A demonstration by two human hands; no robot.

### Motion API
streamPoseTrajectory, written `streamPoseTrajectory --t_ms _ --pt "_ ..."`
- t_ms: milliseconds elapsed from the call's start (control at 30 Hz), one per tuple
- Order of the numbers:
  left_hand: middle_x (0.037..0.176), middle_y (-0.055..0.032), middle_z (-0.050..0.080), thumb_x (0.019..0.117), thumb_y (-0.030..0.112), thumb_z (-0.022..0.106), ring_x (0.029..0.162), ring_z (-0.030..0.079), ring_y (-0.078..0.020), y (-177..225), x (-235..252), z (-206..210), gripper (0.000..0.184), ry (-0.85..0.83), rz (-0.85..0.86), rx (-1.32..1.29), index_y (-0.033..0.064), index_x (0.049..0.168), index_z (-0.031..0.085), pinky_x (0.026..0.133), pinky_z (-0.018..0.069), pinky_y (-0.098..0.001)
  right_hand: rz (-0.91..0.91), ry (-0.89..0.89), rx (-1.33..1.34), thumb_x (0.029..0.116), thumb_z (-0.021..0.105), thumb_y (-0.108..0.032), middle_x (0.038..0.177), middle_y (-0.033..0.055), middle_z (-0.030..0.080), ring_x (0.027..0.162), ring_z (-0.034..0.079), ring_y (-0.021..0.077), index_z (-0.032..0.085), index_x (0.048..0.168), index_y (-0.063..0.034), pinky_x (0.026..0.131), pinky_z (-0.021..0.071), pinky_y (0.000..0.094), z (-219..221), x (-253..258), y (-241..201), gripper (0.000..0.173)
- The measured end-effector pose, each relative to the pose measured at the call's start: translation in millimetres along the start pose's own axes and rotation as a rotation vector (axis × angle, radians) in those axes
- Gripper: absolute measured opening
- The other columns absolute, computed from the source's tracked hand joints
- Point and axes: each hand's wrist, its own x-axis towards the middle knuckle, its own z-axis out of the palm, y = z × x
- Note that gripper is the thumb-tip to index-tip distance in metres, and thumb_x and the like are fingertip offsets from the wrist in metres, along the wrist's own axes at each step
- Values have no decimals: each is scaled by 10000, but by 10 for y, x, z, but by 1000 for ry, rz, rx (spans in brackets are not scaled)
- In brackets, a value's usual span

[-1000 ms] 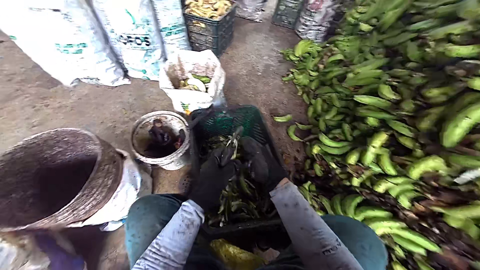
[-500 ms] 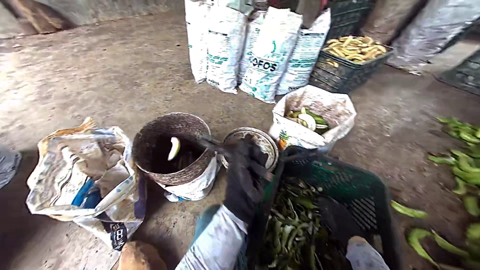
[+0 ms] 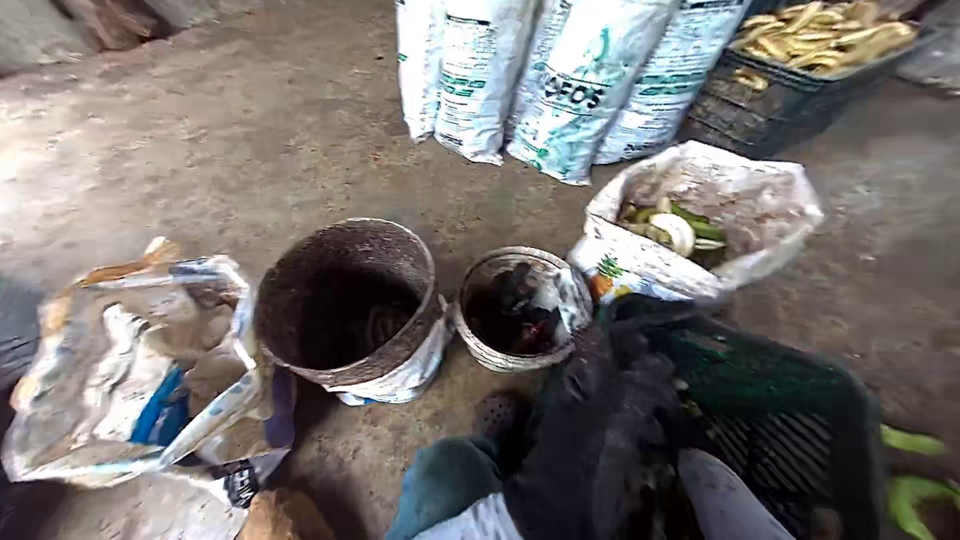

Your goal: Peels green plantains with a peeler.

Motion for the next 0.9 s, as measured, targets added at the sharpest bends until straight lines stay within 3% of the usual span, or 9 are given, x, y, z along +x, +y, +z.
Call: streamPoseTrajectory --t_ms 100,167,233,367,467,567,667,800,900 --pt "827 -53 619 1115 276 347 681 625 -101 -94 0 49 332 -51 13 -70 37 1280 506 604 548 -220 10 217 115 788 755 -508 1336 251 624 1224 594 473 570 1433 -113 1000 436 711 -242 -487 -220 779" --pt "760 -31 611 1119 421 169 624 638 -91 -26 -57 244 466 15 -61 -1 104 1182 505 553 559 -198 105 -52 221 936 663 -385 1498 214 497 1380 480 404 450 1519 -107 1122 376 622 -793 -829 -277 681" --pt "733 -25 599 1120 408 96 583 617 -79 -34 -128 338 507 38 -61 139 106 1118 503 501 532 -183 125 58 573 951 690 -259 1424 253 540 1300 538 394 449 1488 -27 1069 427 574 -1052 -1248 -139 632" --pt "924 -21 637 1110 375 330 742 615 -92 -363 -174 137 458 -226 77 511 52 1387 500 634 538 -221 -21 289 1392 966 643 -227 1319 116 607 1081 656 184 399 1508 -93 860 590 359 -1247 -1958 301 609" --pt "1012 -39 664 1078 415 460 838 637 -116 -737 -284 166 504 -407 31 637 54 1424 522 744 562 -282 -230 511 1718 1035 506 -187 1032 63 664 856 675 128 438 1384 -65 747 598 298 -1392 -2394 398 376" --pt "962 -19 645 1089 351 412 771 614 -93 -1106 -485 291 465 -461 -109 668 54 1435 505 695 542 -263 -287 669 1702 1000 571 -181 961 44 669 729 635 114 482 1363 -123 633 553 265 -1588 -2726 442 379" --pt "822 3 603 1089 315 355 656 589 -93 -1254 -639 529 449 -492 -86 437 6 1394 468 614 542 -257 -322 778 1610 947 643 -179 1055 58 686 786 658 132 448 1461 -166 632 553 261 -1691 -3045 473 550" --pt "784 39 629 1016 563 510 666 616 -90 -1010 -902 945 572 -587 89 188 61 1287 555 663 575 -284 -433 822 1574 916 671 -146 1111 62 692 864 672 133 472 1459 -144 680 568 262 -1595 -3267 616 578" --pt "780 -2 589 1108 354 358 621 574 -108 -1220 -927 865 434 -577 -98 398 25 1334 528 601 545 -287 -519 781 1679 921 654 -169 1079 95 684 837 668 163 465 1466 -155 692 571 293 -1533 -3357 698 578"
